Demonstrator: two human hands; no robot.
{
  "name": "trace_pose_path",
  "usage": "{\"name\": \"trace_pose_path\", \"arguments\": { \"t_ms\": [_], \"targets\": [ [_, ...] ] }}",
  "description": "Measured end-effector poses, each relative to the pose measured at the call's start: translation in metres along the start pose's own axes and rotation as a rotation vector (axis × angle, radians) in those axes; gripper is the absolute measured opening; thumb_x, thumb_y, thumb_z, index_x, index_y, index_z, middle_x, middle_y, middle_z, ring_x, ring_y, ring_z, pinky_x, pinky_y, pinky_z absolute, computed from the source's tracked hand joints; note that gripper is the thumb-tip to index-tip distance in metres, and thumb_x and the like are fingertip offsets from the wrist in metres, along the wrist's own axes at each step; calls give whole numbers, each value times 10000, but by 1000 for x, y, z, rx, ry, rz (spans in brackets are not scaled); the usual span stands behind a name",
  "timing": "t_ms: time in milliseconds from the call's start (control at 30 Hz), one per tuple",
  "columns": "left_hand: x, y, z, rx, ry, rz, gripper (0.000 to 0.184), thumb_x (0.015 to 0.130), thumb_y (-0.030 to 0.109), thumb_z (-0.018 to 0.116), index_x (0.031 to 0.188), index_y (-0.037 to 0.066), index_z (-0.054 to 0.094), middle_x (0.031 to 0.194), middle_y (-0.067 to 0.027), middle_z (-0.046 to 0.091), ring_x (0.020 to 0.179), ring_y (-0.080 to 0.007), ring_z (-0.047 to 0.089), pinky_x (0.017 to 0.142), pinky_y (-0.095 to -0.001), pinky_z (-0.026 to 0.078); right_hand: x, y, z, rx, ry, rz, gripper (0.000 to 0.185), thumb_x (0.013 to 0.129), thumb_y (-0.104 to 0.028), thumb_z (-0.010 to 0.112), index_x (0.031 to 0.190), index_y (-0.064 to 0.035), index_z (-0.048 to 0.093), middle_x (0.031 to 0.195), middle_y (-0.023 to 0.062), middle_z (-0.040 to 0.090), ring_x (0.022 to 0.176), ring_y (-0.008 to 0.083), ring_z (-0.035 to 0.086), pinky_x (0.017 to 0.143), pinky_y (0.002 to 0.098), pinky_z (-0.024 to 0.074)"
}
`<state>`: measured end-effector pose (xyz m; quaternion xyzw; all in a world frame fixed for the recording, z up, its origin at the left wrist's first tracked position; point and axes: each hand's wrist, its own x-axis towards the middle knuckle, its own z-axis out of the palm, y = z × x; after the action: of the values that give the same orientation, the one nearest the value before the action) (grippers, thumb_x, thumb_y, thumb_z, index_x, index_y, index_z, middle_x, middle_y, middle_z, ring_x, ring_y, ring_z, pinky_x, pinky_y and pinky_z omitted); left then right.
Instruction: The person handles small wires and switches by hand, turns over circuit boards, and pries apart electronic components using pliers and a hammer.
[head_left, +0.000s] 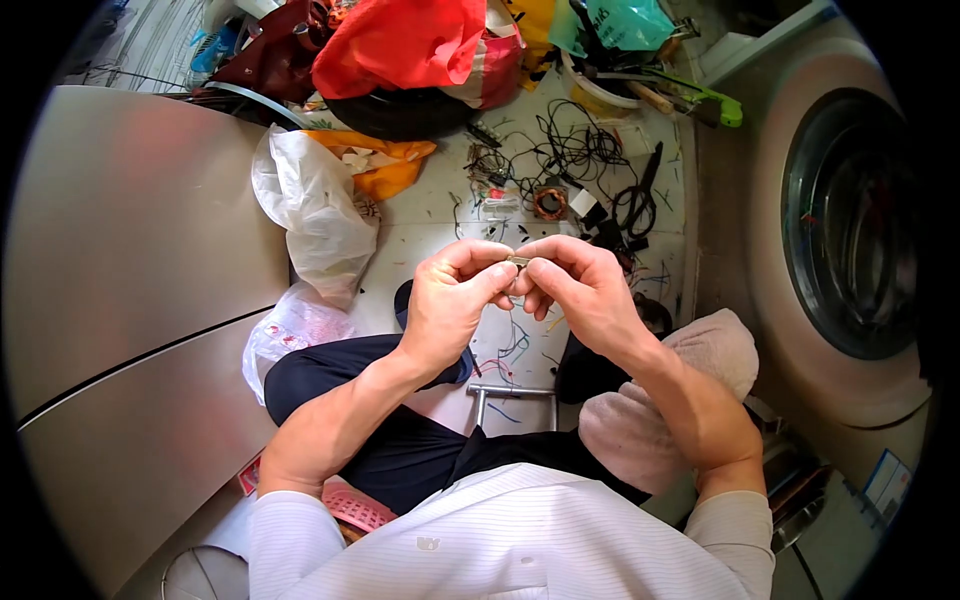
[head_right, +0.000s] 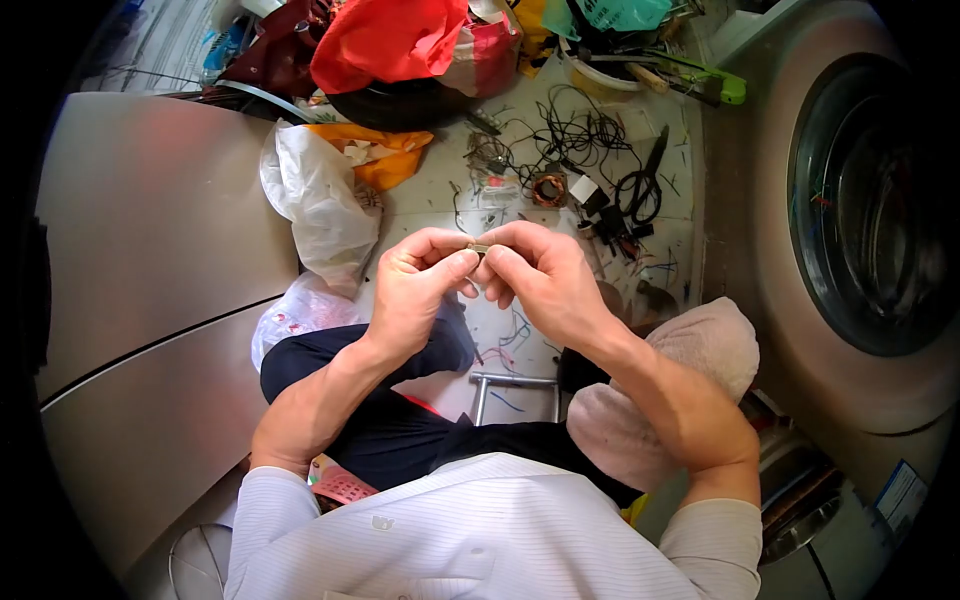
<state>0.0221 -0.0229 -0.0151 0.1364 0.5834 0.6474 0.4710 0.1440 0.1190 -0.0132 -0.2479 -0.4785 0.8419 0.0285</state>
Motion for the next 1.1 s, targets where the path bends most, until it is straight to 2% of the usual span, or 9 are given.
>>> {"name": "trace_pose_path", "arguments": {
  "t_ms": [167,367,600,800,867,900,1000,1100],
  "targets": [
    [-5,2,5,38,0,-16,175,958,56,635,1098,-47,652,910,-84,717,813,-110,671,690,-245,545,1,-5,0,-127,61,17,178,973,-115,577,999,34,670,789,53,673,621,94,600,547,242,489],
    [-12,2,13,46,16,-24,242,925,28,666,1151,-50,631,947,-94,721,829,-118,681,690,-259,561,-1,-4,-7,-157,46,34,185,965,-155,604,933,13,675,732,41,669,597,84,587,517,229,459],
    [-17,6,21,63,22,-34,251,929,41,666,1160,-52,627,945,-92,721,830,-121,683,679,-257,564,-5,-8,-12,-135,31,88,178,980,-158,605,930,2,663,748,38,655,589,76,581,510,227,465],
    [-12,2,20,60,13,-26,182,954,77,645,1089,-44,664,910,-84,720,799,-120,675,673,-254,561,-6,-7,-15,-88,3,107,189,994,-158,578,956,7,664,771,44,661,604,89,591,531,234,475],
    [-10,1,20,17,32,-24,161,957,83,644,1056,-40,676,890,-80,713,775,-117,665,669,-255,555,-7,-6,-15,-42,-7,77,195,1001,-155,567,973,13,662,783,46,666,606,94,593,540,236,480],
    [-8,-1,21,-15,35,-19,156,952,88,652,1046,-34,676,875,-76,706,757,-116,655,662,-253,547,-6,-4,-15,-70,14,29,218,963,-167,571,902,20,666,742,44,673,607,91,599,537,239,474],
    [-4,-3,21,-7,24,-1,138,943,83,662,1029,-23,677,850,-64,690,739,-118,647,657,-244,537,-5,-4,-14,-278,68,-80,185,924,-165,630,876,7,676,741,30,660,611,87,593,552,238,478],
    [-1,2,22,3,14,36,112,934,67,670,1013,-9,688,864,-58,689,749,-111,647,671,-244,537,-1,-9,-18,-260,11,-86,161,970,-156,625,980,-6,683,791,18,660,636,68,595,561,218,474]
  ]
}}
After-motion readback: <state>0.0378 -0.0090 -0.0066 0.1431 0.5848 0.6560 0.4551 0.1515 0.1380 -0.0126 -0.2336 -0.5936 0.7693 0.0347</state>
